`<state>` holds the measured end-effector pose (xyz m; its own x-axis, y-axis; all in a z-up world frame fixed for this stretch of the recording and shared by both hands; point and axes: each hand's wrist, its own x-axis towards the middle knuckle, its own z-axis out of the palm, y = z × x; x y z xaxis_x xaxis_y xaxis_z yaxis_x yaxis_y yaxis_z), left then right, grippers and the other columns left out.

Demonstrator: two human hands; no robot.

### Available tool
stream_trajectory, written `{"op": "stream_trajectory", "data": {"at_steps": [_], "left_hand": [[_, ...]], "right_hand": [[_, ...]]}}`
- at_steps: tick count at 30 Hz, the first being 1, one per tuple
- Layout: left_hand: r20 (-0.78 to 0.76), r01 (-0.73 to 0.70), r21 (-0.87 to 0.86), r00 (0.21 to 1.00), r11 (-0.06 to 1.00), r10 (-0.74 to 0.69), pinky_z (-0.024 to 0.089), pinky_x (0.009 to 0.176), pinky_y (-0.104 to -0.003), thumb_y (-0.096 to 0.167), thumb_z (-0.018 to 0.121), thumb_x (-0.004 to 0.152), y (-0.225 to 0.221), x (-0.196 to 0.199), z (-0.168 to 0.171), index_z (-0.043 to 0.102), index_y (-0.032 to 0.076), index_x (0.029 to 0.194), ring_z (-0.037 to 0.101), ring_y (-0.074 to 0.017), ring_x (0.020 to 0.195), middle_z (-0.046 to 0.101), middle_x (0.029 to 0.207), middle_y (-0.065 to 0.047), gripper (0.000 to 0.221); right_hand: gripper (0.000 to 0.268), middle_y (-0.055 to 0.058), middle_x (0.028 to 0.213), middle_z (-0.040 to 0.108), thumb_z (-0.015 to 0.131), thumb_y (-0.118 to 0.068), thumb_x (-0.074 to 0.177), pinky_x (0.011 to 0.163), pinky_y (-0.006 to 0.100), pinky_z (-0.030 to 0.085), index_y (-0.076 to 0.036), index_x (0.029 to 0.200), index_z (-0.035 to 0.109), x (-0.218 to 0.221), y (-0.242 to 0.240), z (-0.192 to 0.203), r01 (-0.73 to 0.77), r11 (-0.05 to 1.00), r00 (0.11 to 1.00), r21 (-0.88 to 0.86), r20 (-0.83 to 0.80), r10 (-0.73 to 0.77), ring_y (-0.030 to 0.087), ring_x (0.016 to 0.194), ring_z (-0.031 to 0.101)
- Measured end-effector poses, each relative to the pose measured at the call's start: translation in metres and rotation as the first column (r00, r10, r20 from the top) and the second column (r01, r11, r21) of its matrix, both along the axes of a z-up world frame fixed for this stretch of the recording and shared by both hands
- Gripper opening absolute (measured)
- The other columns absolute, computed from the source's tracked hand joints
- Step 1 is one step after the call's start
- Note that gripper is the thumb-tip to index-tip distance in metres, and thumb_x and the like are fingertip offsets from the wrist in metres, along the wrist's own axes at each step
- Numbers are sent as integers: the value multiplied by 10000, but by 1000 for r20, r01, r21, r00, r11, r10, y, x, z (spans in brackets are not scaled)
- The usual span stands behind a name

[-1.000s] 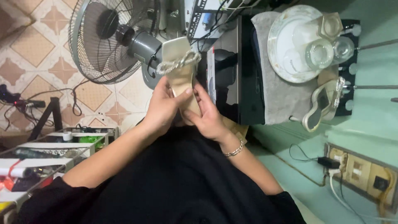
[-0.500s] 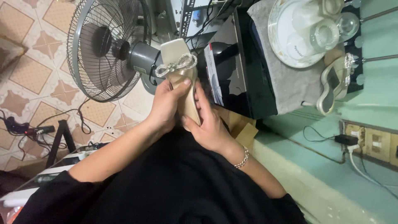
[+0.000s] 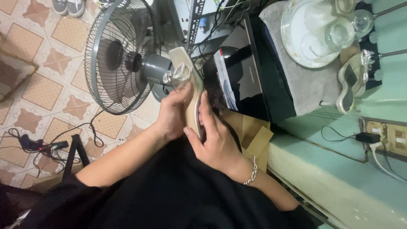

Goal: The person is repairing a sandal by heating the sole with a hair dryer and attaching an insole.

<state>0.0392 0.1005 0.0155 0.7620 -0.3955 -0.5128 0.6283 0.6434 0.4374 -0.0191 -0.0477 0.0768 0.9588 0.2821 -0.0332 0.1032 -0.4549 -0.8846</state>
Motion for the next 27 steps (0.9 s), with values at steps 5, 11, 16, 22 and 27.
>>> {"op": "stream_trajectory", "data": {"at_steps": [5, 11, 16, 22, 27], "left_hand": [[33, 45, -123, 999, 991, -41, 543, 781, -333, 348, 564, 1046, 7, -2, 6, 565, 56, 1194, 637, -191, 880, 644, 1014, -83, 328], [19, 40, -184, 999, 982, -37, 516, 789, -366, 445, 577, 1045, 13, -6, -2, 547, 80, 1223, 626, -214, 896, 650, 1049, -86, 407], [-69, 22, -134, 997, 991, -31, 552, 832, -372, 447, 574, 942, 10, -9, 0, 571, 106, 1194, 659, -206, 920, 659, 1035, -70, 424], [-9, -7, -75, 1000, 997, 6, 545, 651, -328, 465, 583, 1021, 3, -20, -23, 589, 52, 1102, 634, -172, 725, 651, 892, -70, 421], [42, -6, 38, 999, 999, 5, 472, 462, -275, 448, 584, 1047, -15, -15, -5, 597, 39, 1022, 566, -138, 527, 612, 728, -52, 410]], "right_hand": [[818, 477, 1447, 429, 700, -146, 957, 1087, 461, 535, 175, 1530, 212, 3, 9, 23, -22, 980, 955, -199, 287, 80, 555, 1341, 534], [804, 493, 1413, 443, 713, -143, 942, 1065, 455, 539, 208, 1496, 248, 4, 16, 28, -32, 976, 948, -217, 302, 98, 568, 1311, 550], [815, 505, 1403, 436, 720, -154, 942, 1067, 452, 537, 222, 1487, 245, 4, 15, 27, -70, 968, 937, -240, 318, 147, 572, 1309, 549], [831, 508, 1400, 436, 730, -175, 928, 1044, 444, 548, 225, 1478, 252, 1, 8, 24, -86, 968, 932, -234, 325, 161, 565, 1293, 562], [840, 476, 1444, 443, 729, -178, 942, 1001, 415, 573, 196, 1514, 241, 1, -11, 20, -62, 981, 950, -182, 289, 114, 532, 1280, 593]]}}
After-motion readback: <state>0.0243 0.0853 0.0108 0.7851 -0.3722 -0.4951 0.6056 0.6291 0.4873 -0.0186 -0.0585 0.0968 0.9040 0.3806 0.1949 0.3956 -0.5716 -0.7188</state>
